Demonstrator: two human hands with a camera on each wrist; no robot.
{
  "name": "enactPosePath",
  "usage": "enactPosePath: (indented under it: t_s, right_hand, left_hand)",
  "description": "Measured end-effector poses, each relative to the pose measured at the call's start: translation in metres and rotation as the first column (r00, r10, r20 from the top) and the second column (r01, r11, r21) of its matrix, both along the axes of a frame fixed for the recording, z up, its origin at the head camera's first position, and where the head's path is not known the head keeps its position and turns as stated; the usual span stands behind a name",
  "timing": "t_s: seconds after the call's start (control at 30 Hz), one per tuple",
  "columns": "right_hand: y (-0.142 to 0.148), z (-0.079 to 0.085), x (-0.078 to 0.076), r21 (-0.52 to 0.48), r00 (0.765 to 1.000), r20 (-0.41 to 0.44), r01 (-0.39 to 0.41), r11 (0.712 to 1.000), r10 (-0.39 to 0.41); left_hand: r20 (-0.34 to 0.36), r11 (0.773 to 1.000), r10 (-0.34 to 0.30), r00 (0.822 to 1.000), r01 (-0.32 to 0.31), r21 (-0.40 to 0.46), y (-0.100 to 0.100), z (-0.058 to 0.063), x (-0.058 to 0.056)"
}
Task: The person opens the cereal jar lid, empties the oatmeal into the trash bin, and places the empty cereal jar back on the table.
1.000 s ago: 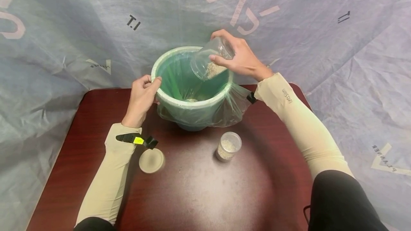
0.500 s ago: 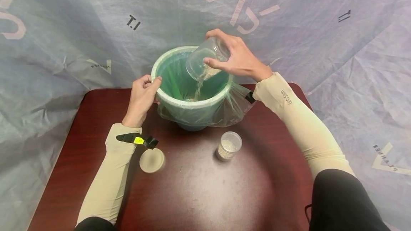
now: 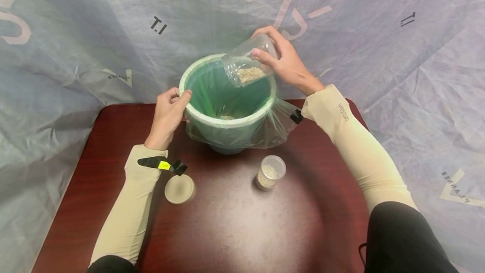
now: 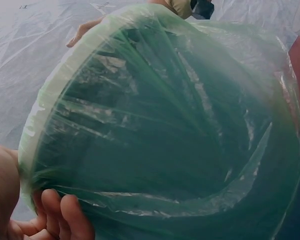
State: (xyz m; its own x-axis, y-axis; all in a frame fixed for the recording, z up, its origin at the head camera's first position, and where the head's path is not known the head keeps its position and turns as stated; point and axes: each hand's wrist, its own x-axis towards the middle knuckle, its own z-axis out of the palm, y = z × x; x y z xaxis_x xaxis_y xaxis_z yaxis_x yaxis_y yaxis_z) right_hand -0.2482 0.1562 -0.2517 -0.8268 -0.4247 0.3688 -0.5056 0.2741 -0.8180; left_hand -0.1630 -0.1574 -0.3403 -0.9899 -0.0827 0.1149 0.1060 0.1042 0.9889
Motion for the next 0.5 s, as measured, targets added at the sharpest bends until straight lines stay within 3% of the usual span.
enactPosePath:
  t_s: [0.1, 0.23, 0.37, 0.5]
  right_hand:
    - [0.001, 0.002, 0.000, -0.084, 0.999, 0.044, -0.028, 0.996, 0.032]
    - [0.001, 0.004, 0.003, -0.100, 0.993, 0.110, -0.024, 0.995, 0.035]
    - [-0.004, 0.004, 0.005, -0.139, 0.986, 0.168, 0.020, 0.990, 0.004]
    - [-0.012, 0.002, 0.005, -0.208, 0.982, 0.176, 0.113, 0.972, -0.076]
  left_hand:
    - [0.003, 1.000, -0.003, 1.000, 0.003, 0.009, 0.000, 0.000, 0.000]
    - [0.007, 1.000, -0.003, 1.000, 0.003, 0.019, 0.000, 0.000, -0.001]
    - [0.005, 1.000, -0.002, 1.000, 0.002, 0.019, -0.001, 0.001, -0.001]
    - [0.003, 1.000, -0.003, 1.000, 0.003, 0.018, -0.001, 0.002, -0.001]
